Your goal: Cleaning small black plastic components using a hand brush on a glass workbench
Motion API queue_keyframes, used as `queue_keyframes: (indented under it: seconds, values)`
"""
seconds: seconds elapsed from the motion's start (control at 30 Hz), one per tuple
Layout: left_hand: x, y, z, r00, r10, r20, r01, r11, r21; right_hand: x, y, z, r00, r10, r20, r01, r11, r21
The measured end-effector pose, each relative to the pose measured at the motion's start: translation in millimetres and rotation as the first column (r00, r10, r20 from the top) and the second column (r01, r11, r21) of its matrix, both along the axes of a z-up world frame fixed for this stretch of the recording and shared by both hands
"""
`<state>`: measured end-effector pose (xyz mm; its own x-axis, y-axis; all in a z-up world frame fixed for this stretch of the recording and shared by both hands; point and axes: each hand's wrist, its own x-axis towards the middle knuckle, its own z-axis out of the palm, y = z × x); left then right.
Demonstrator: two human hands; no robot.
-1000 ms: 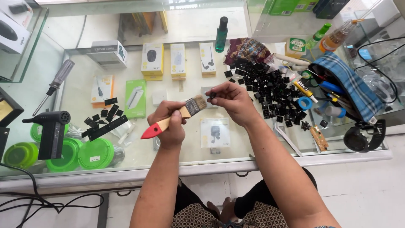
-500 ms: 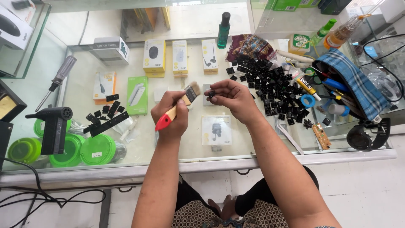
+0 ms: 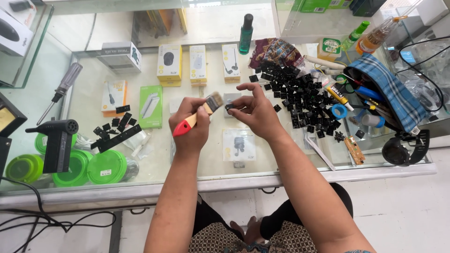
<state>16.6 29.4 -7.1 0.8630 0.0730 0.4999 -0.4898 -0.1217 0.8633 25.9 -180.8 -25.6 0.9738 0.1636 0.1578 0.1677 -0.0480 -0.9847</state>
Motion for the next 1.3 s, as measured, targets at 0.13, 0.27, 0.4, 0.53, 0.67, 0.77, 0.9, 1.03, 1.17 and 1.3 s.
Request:
queue_keyframes:
  seconds: [0.13, 0.27, 0.4, 0.53, 0.67, 0.77, 0.9, 1.03, 1.17, 1.3]
  values:
    - [-7.3, -12.0, 9.4, 0.996, -0.065, -0.068, 0.057, 0.993, -0.108, -5.8, 6.9, 14.6, 0.997, -0.066, 0.051, 0.074, 0.98, -0.186]
    - [-5.0, -6.4, 10.5, 0.997, 0.043, -0.064, -0.044, 0.999, -0.026, -6.5, 8.8, 16.8, 0.996, -0.075, 0.051, 0.085, 0.966, -0.242]
    - [-4.0, -9.1, 8.2, 0.995, 0.003, -0.101, -0.008, 0.999, -0.049, -6.9, 10.8, 18.5, 0.996, -0.073, 0.053, 0.086, 0.956, -0.281]
    - [-0.9, -4.2, 3.5, 0.997, 0.056, -0.062, -0.055, 0.998, 0.019, -6.7, 9.8, 17.3, 0.994, -0.084, 0.068, 0.099, 0.96, -0.264]
    - [-4.4, -8.0, 1.5, 0.992, -0.044, -0.116, 0.038, 0.998, -0.049, -6.4, 8.3, 16.3, 0.995, -0.074, 0.061, 0.087, 0.968, -0.235]
    - [-2.3, -5.6, 1.8, 0.997, 0.061, -0.038, -0.06, 0.998, 0.007, -3.8, 7.2, 12.2, 0.995, -0.062, 0.075, 0.076, 0.977, -0.2]
    - [-2.2, -6.0, 4.0, 0.997, -0.028, -0.069, 0.023, 0.997, -0.069, -1.9, 2.3, 5.2, 0.995, -0.036, 0.092, 0.046, 0.993, -0.106]
    - [-4.1, -6.9, 1.2, 0.999, -0.042, -0.021, 0.04, 0.993, -0.107, -0.9, 2.4, 3.8, 0.994, -0.051, 0.098, 0.057, 0.997, -0.056]
    - [4.3, -4.8, -3.7, 0.999, -0.04, -0.027, 0.039, 0.998, -0.049, -1.8, 0.4, 4.4, 0.995, -0.046, 0.09, 0.05, 0.998, -0.043]
    - [3.8, -3.5, -4.5, 0.999, -0.04, 0.01, 0.041, 0.997, -0.062, 0.6, -0.2, 1.7, 0.993, -0.049, 0.111, 0.051, 0.999, -0.008]
